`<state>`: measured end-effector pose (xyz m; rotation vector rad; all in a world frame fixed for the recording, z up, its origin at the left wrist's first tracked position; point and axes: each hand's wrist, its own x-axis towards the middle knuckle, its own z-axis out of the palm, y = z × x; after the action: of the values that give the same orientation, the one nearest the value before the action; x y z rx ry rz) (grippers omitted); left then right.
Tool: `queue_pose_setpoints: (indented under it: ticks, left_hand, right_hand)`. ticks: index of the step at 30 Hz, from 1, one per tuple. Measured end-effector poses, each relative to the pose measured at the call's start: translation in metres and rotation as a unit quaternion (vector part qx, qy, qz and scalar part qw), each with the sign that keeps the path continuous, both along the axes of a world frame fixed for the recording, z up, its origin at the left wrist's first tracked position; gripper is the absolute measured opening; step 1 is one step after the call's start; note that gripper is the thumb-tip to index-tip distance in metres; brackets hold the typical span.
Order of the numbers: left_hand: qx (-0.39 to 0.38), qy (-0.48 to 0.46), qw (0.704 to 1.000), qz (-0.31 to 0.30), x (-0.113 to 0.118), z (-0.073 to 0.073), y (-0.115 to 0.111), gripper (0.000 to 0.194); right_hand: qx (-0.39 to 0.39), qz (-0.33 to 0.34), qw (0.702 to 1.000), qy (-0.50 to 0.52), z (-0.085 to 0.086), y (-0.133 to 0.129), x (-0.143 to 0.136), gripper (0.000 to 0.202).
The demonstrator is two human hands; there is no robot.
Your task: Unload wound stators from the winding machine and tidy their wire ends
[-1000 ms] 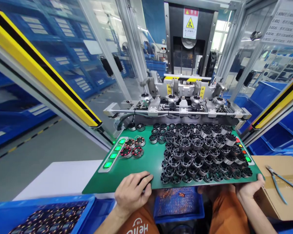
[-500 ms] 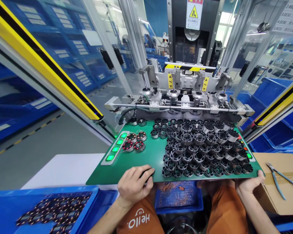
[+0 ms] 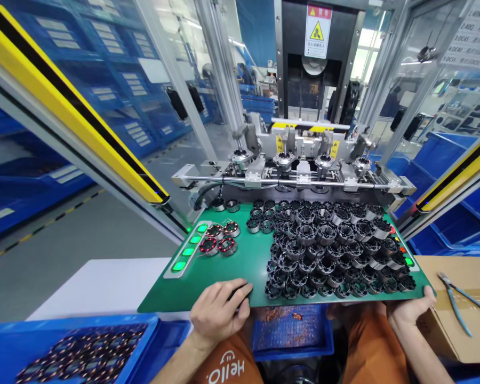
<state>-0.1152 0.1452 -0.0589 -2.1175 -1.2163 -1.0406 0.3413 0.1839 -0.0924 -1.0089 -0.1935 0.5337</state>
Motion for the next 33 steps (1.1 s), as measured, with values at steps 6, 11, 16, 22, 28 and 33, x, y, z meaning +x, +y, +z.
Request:
queue_pose_setpoints:
  ticks: [6,11,16,22,28,33]
  left_hand:
    - [-0.005,-0.002,1.000,-0.006,0.001,0.002,0.000,0.017]
    - [-0.013,-0.007,1.000,-0.004,0.000,0.001,-0.001,0.017]
    - [-0.024,-0.011,1.000,-0.004,-0.001,0.000,-0.003,0.017]
    - [-0.023,-0.014,1.000,-0.006,0.002,0.002,-0.002,0.017]
    - [-0.020,-0.015,1.000,-0.009,0.002,0.003,-0.002,0.017]
    - [-0.020,-0.019,1.000,-0.009,0.000,0.001,-0.002,0.018]
  right_hand:
    - [0.000,0.003,1.000,0.004,0.000,0.000,0.000,0.058]
    - [-0.001,0.015,1.000,0.017,-0.003,-0.002,0.002,0.059]
    - [0.021,0.016,1.000,0.010,-0.006,-0.001,0.004,0.058]
    - [0.012,0.019,0.999,0.023,-0.007,-0.001,0.006,0.061]
    - [-0.001,0.012,0.999,0.047,-0.010,-0.001,0.008,0.060]
    - [-0.011,0.015,0.999,0.039,-0.014,-0.001,0.011,0.060]
